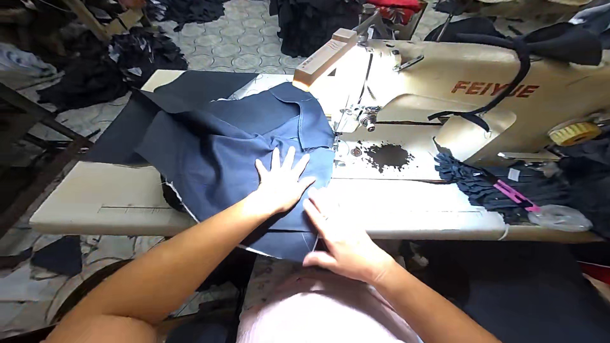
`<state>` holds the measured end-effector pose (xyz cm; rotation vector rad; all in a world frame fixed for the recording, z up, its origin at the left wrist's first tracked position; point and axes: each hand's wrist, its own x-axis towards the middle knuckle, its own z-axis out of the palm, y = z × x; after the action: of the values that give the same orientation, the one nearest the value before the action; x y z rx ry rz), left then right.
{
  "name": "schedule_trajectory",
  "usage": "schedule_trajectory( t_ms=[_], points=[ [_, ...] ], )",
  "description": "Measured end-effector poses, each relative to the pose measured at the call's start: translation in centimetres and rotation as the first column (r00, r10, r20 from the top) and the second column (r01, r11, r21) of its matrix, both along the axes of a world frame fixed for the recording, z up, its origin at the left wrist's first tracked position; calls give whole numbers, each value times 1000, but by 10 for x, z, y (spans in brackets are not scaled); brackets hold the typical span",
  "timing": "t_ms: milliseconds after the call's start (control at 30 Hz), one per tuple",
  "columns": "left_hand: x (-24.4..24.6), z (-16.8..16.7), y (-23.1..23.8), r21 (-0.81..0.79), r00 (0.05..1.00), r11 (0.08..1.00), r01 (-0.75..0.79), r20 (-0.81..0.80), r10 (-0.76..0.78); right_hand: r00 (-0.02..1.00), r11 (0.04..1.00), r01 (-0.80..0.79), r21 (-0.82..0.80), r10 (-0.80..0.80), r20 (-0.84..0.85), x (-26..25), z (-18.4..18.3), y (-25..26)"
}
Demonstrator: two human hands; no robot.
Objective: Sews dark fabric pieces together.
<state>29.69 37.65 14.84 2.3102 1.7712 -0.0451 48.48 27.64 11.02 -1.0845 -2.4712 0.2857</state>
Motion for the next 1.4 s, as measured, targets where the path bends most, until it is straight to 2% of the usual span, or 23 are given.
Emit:
schedule_trajectory(
  t_ms=[67, 100, 200, 267, 367, 433, 467, 500, 567, 600, 633, 700, 733, 767, 833, 900, 967, 1067, 1167, 1233, 1300, 1367, 1400],
  points=[
    [2, 9, 2, -61, 999, 998, 29, 47, -27, 992, 991, -127, 45, 126, 18, -8, -4, 0],
    [-2, 16, -2, -72, 987, 994, 81, 147, -70, 993, 987, -117, 110, 118, -1, -12, -5, 2],
    [-30, 51, -26, -4, 803, 908, 418, 470, -367, 979, 991, -30, 130, 56, -198, -8, 10, 21],
    [-53, 76, -39, 38, 719, 822, 568, 464, -518, 940, 998, -5, 57, 24, -339, 3, 38, 35],
    [-104, 111, -28, 32, 906, 915, 401, 133, -402, 869, 999, 33, 9, -24, -495, 21, 88, 54],
    [-136, 135, -14, 238, 984, 956, 174, -83, -158, 847, 999, 50, 21, -31, -531, 29, 107, 65],
    [-150, 146, -13, 407, 993, 907, 107, -85, -79, 848, 997, 44, 68, -2, -529, 33, 112, 68],
    [-160, 155, -17, 596, 996, 798, 92, -65, -66, 860, 990, 16, 139, 58, -507, 37, 113, 69],
    [-173, 170, -31, 803, 984, 579, 138, -48, -169, 887, 963, -97, 253, 199, -417, 49, 103, 65],
    [-179, 170, -45, 781, 964, 589, 208, -63, -256, 908, 960, -145, 239, 226, -353, 58, 92, 58],
    [-181, 165, -66, 693, 945, 659, 292, -106, -308, 932, 967, -183, 179, 228, -282, 69, 79, 50],
    [-171, 143, -106, 309, 941, 892, 330, -185, -284, 978, 980, -194, -45, 189, -92, 86, 52, 36],
    [-159, 130, -115, 88, 951, 956, 281, -162, -265, 986, 978, -167, -123, 162, -49, 89, 40, 29],
    [-146, 118, -113, -14, 952, 957, 290, -95, -290, 991, 983, -130, -132, 124, -59, 88, 31, 22],
    [-119, 93, -92, 134, 913, 907, 398, 34, -406, 990, 998, -39, -54, 31, -136, 75, 17, 11],
    [-84, 71, -66, 231, 935, 930, 287, 143, -324, 990, 999, 36, 4, -35, -140, 61, 5, 4],
    [-61, 45, -39, 121, 957, 968, 221, 164, -239, 992, 992, 93, 85, -85, -90, 52, -8, 1],
    [-55, 2, 0, 73, 924, 929, 363, 104, -369, 990, 981, 131, 144, -121, -75, 46, -14, -1],
    [-58, 2, 18, 57, 895, 899, 434, 87, -438, 986, 979, 161, 129, -153, -65, 39, -14, 1],
    [-59, 9, 5, 133, 881, 885, 446, 110, -460, 986, 981, 161, 105, -154, -72, 37, -12, 1],
    [-65, 13, -25, 435, 808, 775, 459, 159, -568, 985, 985, 143, 93, -132, -115, 38, -11, 3],
    [-77, 22, -70, 636, 760, 682, 360, 224, -610, 979, 993, 100, 60, -87, -184, 42, -8, 2],
    [-87, 22, -95, 673, 772, 684, 281, 264, -578, 974, 996, 80, 40, -69, -218, 44, -6, 2]
  ],
)
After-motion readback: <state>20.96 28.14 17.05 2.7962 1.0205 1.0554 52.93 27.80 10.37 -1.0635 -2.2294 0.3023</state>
